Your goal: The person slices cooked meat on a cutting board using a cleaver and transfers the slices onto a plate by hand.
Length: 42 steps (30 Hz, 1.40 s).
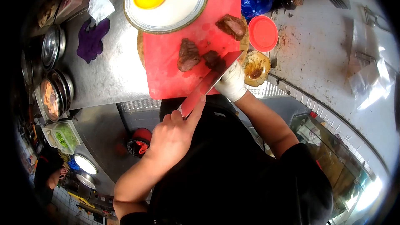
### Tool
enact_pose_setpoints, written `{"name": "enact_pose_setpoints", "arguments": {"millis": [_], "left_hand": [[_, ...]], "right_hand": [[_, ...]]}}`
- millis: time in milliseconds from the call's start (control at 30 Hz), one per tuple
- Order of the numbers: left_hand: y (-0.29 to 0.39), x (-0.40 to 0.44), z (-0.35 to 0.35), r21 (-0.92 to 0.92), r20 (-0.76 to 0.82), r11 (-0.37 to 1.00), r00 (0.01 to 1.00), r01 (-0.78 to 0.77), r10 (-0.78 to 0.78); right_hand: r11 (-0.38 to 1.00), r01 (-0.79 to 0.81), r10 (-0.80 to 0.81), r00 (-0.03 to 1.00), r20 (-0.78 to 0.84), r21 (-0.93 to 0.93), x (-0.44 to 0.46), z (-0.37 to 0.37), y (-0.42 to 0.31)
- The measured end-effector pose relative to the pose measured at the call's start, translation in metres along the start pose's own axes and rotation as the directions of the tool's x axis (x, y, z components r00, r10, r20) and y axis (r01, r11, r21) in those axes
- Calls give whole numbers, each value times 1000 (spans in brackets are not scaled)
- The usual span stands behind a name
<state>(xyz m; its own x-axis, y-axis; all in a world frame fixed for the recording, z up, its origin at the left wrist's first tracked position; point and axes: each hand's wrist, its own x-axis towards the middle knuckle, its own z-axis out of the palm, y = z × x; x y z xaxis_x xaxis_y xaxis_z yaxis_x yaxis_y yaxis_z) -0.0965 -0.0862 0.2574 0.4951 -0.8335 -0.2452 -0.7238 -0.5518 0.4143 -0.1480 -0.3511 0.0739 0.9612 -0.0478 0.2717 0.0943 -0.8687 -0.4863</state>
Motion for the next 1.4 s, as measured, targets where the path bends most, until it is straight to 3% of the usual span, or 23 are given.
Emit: {"name": "enact_pose_setpoints", "arguments": {"millis": [333,533,633,833,1033,1233,1333,1400], "left_hand": [[1,15,3,-41,-13,999,1000,6,-7],[-3,2,-14,-66,111,997,993,40,-32],[-11,21,8,-46,18,999,999,-28,29],[-11,3,-9,-87,146,995,989,48,-35],[-19,39,60,-38,-6,999,1000,18,-18],[-11,27,42,-20,-110,1000,994,-15,13],[4,8,12,1,27,999,999,45,-45],[6,1,8,22,8,999,1000,30,-30]], "right_hand": [[1000,0,0,1000,-30,7,1,-5,-5],[1000,22,-22,998,-50,2,1,-6,-5],[999,9,-10,999,-38,-32,1,-6,-6],[999,7,-8,999,-41,-39,3,-12,-12],[998,-4,0,999,-48,-67,3,-15,-12],[998,8,-14,994,-112,-55,-3,-11,-12],[1000,-15,15,999,-52,11,-2,-13,-9],[999,-41,41,999,-14,32,0,-10,-9]]}}
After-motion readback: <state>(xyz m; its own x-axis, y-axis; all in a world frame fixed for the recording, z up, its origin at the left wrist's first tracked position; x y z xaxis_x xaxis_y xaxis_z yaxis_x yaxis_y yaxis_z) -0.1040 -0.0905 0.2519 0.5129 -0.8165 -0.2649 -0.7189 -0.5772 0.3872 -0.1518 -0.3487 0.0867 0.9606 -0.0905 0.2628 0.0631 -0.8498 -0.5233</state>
